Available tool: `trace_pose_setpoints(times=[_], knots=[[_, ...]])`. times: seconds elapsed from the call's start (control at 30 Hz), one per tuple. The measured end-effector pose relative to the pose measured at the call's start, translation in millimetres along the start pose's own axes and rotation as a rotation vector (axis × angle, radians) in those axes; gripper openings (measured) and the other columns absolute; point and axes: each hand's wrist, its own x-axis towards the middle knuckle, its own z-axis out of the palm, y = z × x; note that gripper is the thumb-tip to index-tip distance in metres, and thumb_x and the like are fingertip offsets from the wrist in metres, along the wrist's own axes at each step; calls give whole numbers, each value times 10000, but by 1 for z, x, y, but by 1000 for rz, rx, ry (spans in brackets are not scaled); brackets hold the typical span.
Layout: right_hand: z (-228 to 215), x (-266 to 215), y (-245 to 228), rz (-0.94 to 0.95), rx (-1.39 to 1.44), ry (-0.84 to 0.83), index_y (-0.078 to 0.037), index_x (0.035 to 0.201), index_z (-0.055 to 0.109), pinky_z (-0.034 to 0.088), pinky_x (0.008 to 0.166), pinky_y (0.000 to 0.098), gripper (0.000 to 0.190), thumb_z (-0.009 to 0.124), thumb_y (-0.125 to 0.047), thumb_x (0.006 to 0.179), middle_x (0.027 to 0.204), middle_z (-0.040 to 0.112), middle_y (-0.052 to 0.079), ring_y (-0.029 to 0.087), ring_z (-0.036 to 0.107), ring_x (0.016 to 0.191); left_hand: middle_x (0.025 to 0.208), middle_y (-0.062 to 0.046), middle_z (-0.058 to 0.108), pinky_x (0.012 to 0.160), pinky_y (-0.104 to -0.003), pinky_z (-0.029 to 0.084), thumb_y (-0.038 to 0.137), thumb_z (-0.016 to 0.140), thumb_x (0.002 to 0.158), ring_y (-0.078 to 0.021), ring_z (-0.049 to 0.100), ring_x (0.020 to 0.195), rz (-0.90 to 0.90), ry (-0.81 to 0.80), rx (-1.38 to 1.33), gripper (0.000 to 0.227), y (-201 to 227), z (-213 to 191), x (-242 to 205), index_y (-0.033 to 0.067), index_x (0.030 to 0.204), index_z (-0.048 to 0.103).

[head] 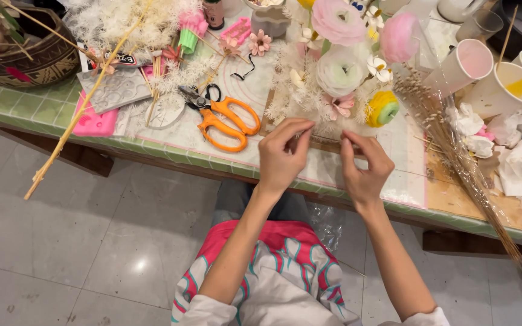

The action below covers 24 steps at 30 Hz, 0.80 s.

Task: Creating a decorative floral arrangement with artificial flowers and foam in a wooden box.

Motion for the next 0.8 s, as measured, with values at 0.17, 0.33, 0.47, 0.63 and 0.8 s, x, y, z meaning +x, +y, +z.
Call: trace_pose_setpoints(times=[0.17, 0.33, 0.47, 0.63, 0.8], knots=[[6, -3, 0, -77, -60, -9, 14, 1185, 738, 583, 758, 300, 211, 705, 43, 978, 1039, 753, 138, 213, 725, 874, 1144, -64, 758, 608, -269, 555, -11, 707, 930, -176, 742, 768, 113, 17, 64, 185, -5, 3, -7, 56, 1097, 750], [14, 4, 4, -98, -146, -38, 32, 1234, 714, 572, 722, 309, 274, 707, 35, 960, 1091, 741, 153, 252, 702, 860, 1220, -87, 728, 743, -332, 605, 48, 696, 916, -261, 761, 899, 334, -57, 298, 271, -25, 17, -6, 92, 1179, 745], [19, 6, 8, -40, -219, -57, 21, 1243, 702, 546, 676, 334, 280, 713, -5, 965, 1024, 694, 143, 265, 683, 805, 1238, -87, 716, 723, -377, 592, 95, 679, 936, -299, 746, 851, 311, -134, 410, 259, -30, 20, -6, 80, 1189, 728], [25, 11, 5, -4, -320, -82, -6, 1250, 715, 520, 650, 364, 298, 732, -64, 958, 946, 669, 137, 262, 661, 728, 1228, -79, 711, 711, -401, 583, 111, 675, 968, -309, 742, 830, 251, -170, 460, 206, -29, 24, -6, 78, 1167, 719], [16, 6, 2, 21, -141, -76, -5, 1263, 712, 526, 640, 323, 273, 704, -23, 991, 986, 692, 109, 209, 660, 722, 1291, -193, 650, 661, -428, 571, 55, 656, 899, -348, 722, 784, 265, -161, 467, 328, -20, 20, -5, 34, 1223, 707]])
